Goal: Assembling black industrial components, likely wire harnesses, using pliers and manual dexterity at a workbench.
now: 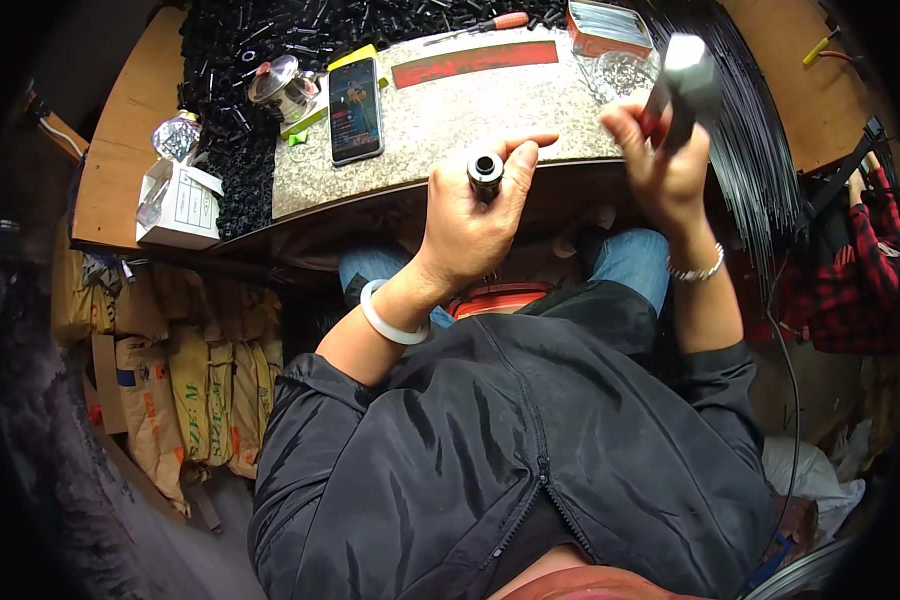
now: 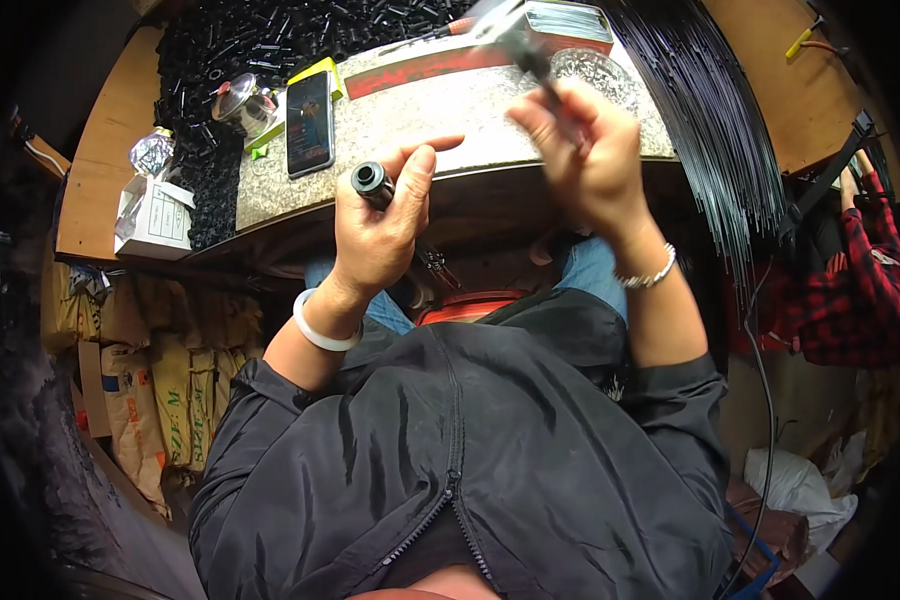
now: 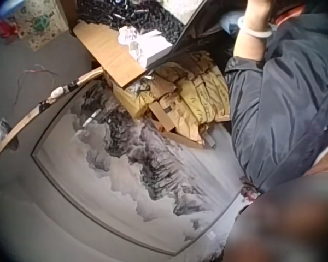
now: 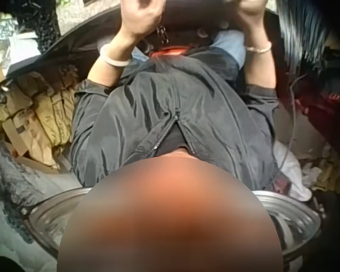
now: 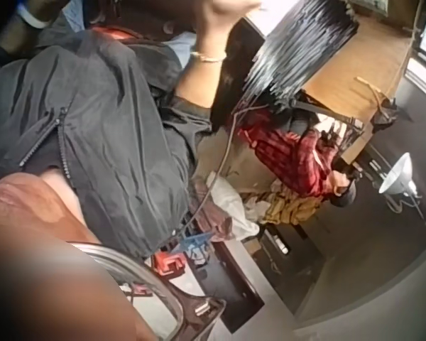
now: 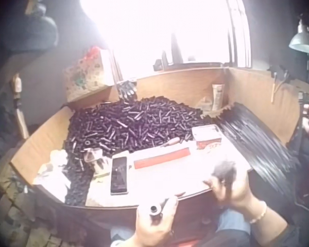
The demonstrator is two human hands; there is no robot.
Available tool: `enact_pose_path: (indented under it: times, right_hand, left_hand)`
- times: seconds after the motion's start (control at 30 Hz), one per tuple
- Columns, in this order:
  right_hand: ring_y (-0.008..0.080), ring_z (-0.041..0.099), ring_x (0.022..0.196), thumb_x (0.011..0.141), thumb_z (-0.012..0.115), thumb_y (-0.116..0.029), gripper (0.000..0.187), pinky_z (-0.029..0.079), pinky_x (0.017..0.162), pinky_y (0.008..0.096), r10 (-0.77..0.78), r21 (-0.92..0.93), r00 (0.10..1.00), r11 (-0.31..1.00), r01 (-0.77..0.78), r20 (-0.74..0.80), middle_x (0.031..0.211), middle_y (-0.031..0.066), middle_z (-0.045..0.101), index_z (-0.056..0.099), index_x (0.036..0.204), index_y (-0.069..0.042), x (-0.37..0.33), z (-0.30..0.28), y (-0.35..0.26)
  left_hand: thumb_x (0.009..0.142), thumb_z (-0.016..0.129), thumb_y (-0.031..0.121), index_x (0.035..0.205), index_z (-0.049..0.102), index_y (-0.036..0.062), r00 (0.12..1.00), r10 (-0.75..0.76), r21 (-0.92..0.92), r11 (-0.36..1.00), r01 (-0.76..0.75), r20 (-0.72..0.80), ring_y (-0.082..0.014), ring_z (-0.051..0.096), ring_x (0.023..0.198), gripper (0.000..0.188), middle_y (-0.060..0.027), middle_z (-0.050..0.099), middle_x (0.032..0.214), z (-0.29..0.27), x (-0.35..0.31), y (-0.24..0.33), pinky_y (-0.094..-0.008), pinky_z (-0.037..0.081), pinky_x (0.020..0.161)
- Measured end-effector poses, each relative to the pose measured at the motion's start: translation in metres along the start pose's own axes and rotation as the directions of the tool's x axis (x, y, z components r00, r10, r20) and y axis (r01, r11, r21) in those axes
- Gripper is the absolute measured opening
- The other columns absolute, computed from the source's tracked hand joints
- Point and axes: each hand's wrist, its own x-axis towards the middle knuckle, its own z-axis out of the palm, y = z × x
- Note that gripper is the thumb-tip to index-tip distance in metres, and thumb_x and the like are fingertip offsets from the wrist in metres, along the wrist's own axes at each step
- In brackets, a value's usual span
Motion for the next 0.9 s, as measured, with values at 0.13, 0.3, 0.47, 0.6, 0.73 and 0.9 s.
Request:
enact_pose_path:
  times: [0.13, 0.3, 0.47, 0.6, 0.73, 0.9]
  right_hand:
    - [0.0176, 0.059, 0.062, 0.072, 0.077, -0.003, 0.020, 0.046, 0.055, 0.0256, -0.414, 0.014, 0.909, 0.910, 0.414, 0.039, 0.071, 0.0088, 0.063, 0.064, 0.086, 0.001, -0.012, 0.012, -0.029]
    - [0.0175, 0.057, 0.058, 0.071, 0.078, -0.004, 0.021, 0.044, 0.051, 0.0259, -0.555, -0.066, 0.831, 0.831, 0.552, -0.036, 0.071, 0.0094, 0.062, 0.065, 0.087, 0.000, -0.012, 0.020, -0.032]
    - [0.0168, 0.056, 0.058, 0.071, 0.077, -0.003, 0.022, 0.043, 0.051, 0.0255, -0.545, -0.036, 0.837, 0.838, 0.544, -0.042, 0.070, 0.0085, 0.061, 0.067, 0.090, 0.000, -0.014, 0.025, -0.029]
    - [0.0158, 0.055, 0.058, 0.071, 0.077, -0.002, 0.022, 0.043, 0.051, 0.0253, -0.499, 0.016, 0.865, 0.866, 0.500, -0.049, 0.069, 0.0073, 0.060, 0.067, 0.090, 0.001, -0.015, 0.027, -0.030]
    - [0.0157, 0.055, 0.058, 0.071, 0.076, -0.001, 0.022, 0.043, 0.051, 0.0246, -0.511, 0.021, 0.858, 0.858, 0.512, -0.039, 0.070, 0.0079, 0.061, 0.067, 0.091, 0.001, -0.016, 0.026, -0.032]
    - [0.0155, 0.055, 0.058, 0.072, 0.076, 0.000, 0.022, 0.042, 0.051, 0.0248, -0.533, 0.023, 0.843, 0.844, 0.536, -0.074, 0.071, 0.0079, 0.062, 0.066, 0.091, 0.000, -0.020, 0.027, -0.025]
  left_hand:
    - [0.091, 0.056, 0.009, 0.096, 0.068, -0.0008, 0.999, -0.044, -0.108, 0.993, 0.043, -0.014, -0.0058, 0.049, 0.058, 0.016, -0.0030, 0.058, 0.061, 0.007, 0.000, -0.004, -0.0236, 0.040, 0.053]
    - [0.090, 0.057, 0.006, 0.089, 0.067, -0.0018, 1.000, -0.010, -0.218, 0.976, 0.010, -0.001, -0.0088, 0.059, 0.068, 0.013, -0.0081, 0.067, 0.075, 0.006, -0.008, -0.002, -0.0238, 0.046, 0.063]
    - [0.093, 0.054, 0.007, 0.094, 0.066, -0.0034, 0.995, 0.089, -0.180, 0.980, -0.081, 0.039, -0.0048, 0.053, 0.063, 0.016, -0.0037, 0.065, 0.074, 0.003, -0.013, 0.001, -0.0201, 0.039, 0.056]
    - [0.090, 0.056, 0.004, 0.094, 0.067, -0.0041, 0.999, 0.036, -0.191, 0.981, -0.034, 0.009, -0.0096, 0.061, 0.073, 0.014, -0.0073, 0.068, 0.081, 0.000, -0.017, 0.006, -0.0232, 0.047, 0.066]
    - [0.091, 0.056, 0.005, 0.095, 0.067, -0.0044, 0.998, 0.064, -0.168, 0.984, -0.063, -0.001, -0.0097, 0.061, 0.074, 0.015, -0.0077, 0.068, 0.082, 0.001, -0.017, 0.003, -0.0231, 0.047, 0.066]
    - [0.091, 0.056, 0.006, 0.094, 0.067, -0.0044, 0.999, 0.035, -0.161, 0.987, -0.032, 0.018, -0.0109, 0.062, 0.075, 0.015, -0.0084, 0.068, 0.081, 0.001, -0.016, 0.005, -0.0238, 0.048, 0.068]
